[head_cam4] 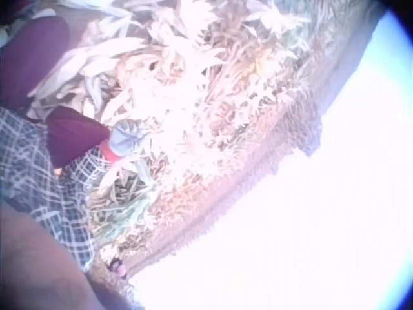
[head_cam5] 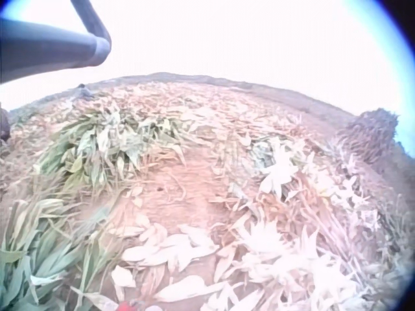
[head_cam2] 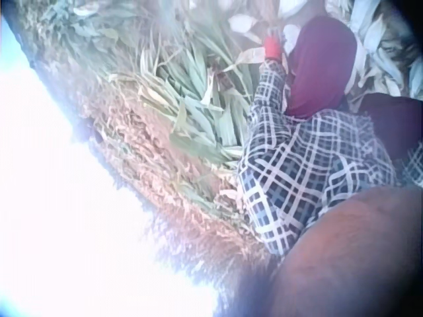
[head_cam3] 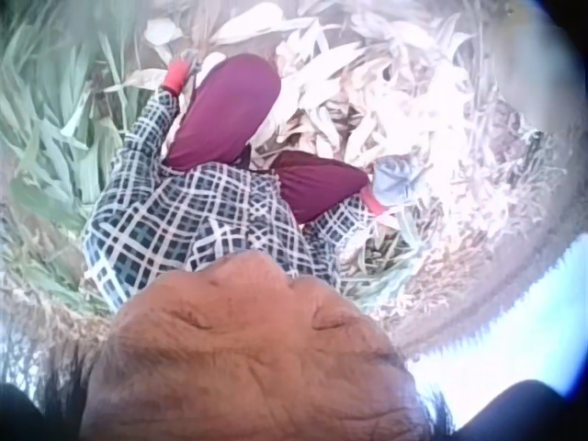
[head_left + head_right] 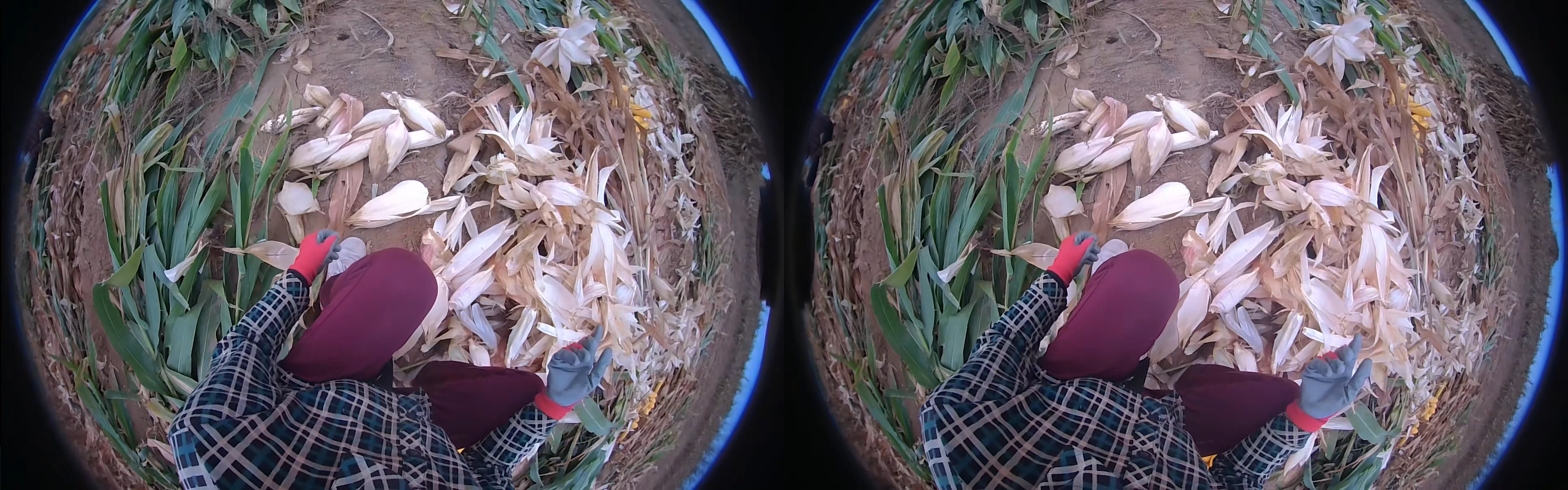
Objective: The person sits on the ground in a cornfield and shucks multiple corn cobs by hand, removing the husks and silk. The shucked cobs are placed in a pile nearby.
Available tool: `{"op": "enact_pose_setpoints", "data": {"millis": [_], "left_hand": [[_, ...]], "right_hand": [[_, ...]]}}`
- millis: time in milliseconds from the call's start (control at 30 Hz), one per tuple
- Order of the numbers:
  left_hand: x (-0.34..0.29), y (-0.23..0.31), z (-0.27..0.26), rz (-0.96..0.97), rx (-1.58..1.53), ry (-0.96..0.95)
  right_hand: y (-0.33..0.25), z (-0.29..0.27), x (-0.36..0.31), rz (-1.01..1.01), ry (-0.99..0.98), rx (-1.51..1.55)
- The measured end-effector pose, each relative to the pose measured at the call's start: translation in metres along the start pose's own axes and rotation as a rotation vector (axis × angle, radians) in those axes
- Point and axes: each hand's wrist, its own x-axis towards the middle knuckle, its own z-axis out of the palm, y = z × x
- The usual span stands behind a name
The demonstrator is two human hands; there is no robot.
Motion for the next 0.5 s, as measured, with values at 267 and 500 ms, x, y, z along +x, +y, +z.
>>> {"op": "enact_pose_setpoints", "data": {"millis": [267, 500], "left_hand": [[0.11, 0.065, 0.14, 0.495, 0.799, -0.065], [0.181, 0.058, 0.264, 0.454, 1.35, -0.181]], "right_hand": [[0.041, -0.001, 0.03, -0.012, 0.065, -0.143], [0.055, 0.02, 0.025, -0.019, 0.044, -0.292]]}}
